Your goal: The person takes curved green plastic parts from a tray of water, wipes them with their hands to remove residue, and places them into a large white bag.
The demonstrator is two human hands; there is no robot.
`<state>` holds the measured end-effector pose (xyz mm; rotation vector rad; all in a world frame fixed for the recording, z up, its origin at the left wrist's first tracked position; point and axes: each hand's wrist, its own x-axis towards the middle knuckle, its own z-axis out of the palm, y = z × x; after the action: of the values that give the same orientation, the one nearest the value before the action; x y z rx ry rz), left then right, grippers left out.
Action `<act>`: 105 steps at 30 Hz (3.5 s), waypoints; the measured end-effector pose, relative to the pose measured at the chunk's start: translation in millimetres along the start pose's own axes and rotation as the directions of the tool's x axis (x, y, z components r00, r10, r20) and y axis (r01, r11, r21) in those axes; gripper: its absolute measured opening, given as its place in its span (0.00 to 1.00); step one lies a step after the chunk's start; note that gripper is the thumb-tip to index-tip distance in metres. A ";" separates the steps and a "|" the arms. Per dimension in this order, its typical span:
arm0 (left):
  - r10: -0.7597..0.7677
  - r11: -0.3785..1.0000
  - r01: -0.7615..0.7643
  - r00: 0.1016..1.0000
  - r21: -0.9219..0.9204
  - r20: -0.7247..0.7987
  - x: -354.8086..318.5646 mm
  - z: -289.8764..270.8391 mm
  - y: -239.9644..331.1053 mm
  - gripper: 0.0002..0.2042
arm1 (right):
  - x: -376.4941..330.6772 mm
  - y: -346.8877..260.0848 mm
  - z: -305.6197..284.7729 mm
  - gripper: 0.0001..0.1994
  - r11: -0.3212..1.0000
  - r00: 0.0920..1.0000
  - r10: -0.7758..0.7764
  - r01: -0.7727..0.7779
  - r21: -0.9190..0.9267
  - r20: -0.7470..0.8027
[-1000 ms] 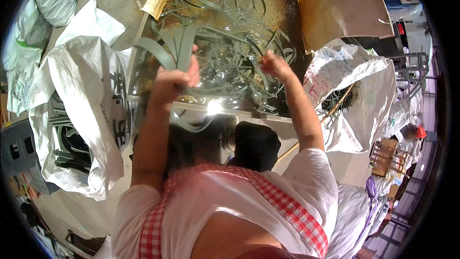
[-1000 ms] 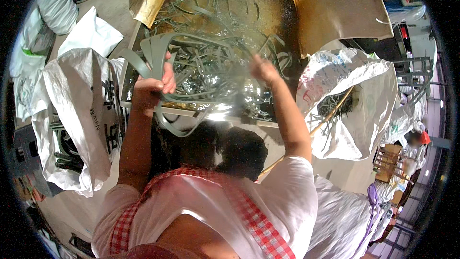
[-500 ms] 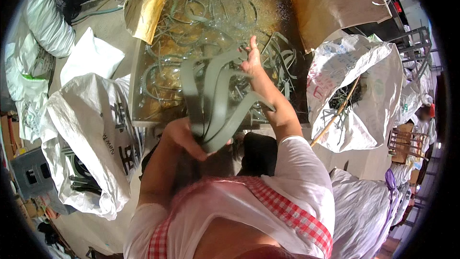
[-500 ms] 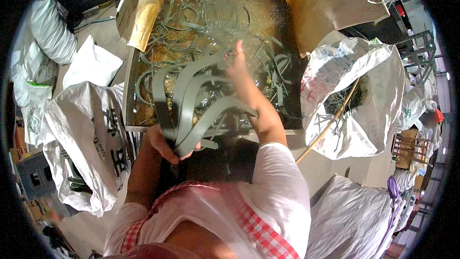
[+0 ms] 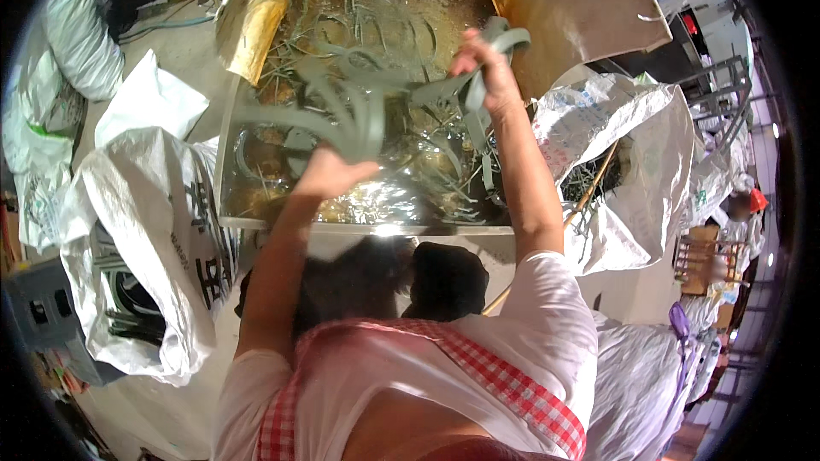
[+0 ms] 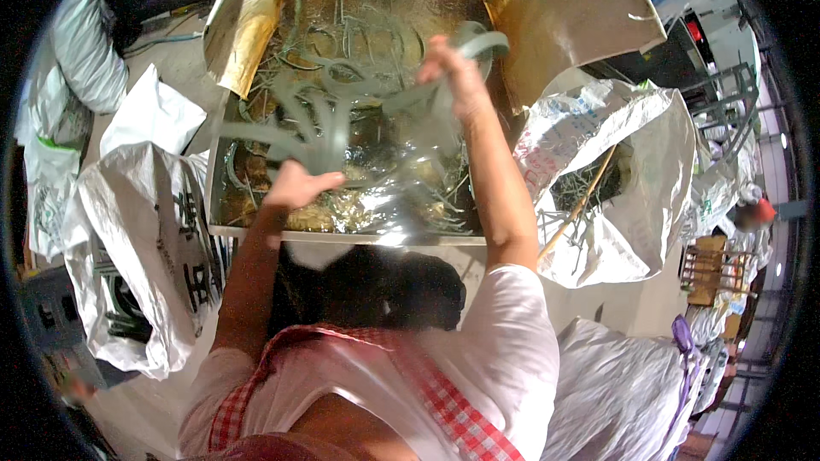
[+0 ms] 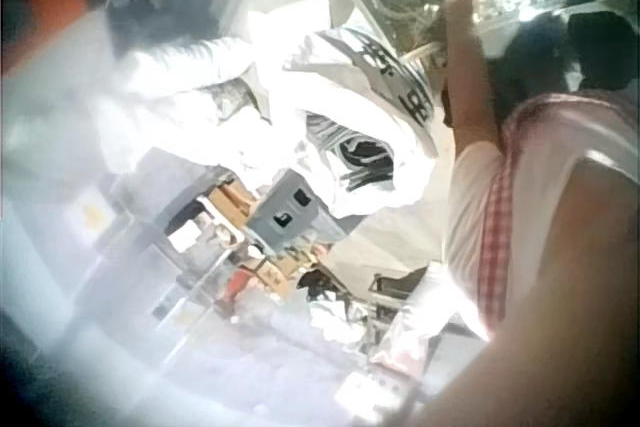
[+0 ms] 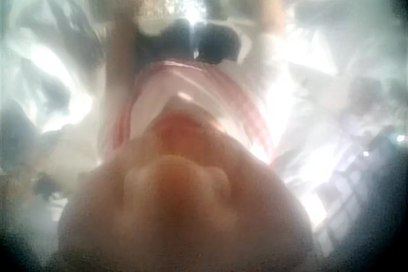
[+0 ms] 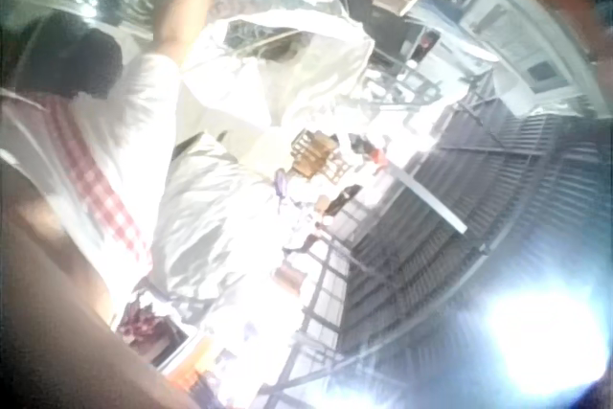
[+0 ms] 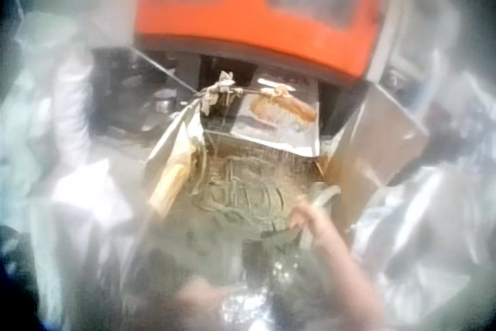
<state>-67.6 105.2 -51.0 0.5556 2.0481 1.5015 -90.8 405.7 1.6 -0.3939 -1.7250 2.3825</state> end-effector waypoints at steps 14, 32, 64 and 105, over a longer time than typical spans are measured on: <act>0.034 0.998 -0.028 0.993 0.057 -0.117 62.0 22.3 -90.3 0.17 | -130.5 -10.3 88.0 0.10 0.683 0.672 0.524 0.036 -0.729 0.523; 0.137 0.629 -0.232 0.973 -0.742 -0.188 6.4 0.9 -1.0 0.18 | -70.5 81.1 20.2 0.21 -0.363 0.868 0.232 0.496 -0.789 0.439; 0.081 0.692 -0.199 0.977 -0.694 -0.199 -1.3 -34.7 -24.2 0.19 | -13.7 1.8 -36.9 0.09 1.000 0.998 0.027 -0.028 0.009 0.055; 0.208 0.576 -0.007 0.968 -0.818 0.139 -4.1 -3.3 -7.6 0.33 | -49.3 -10.1 105.1 0.17 0.001 0.460 0.150 0.885 -0.465 0.875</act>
<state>-66.7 98.0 -56.7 0.4264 0.9512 2.1204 -76.9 299.5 47.6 1.2118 -2.9076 0.3876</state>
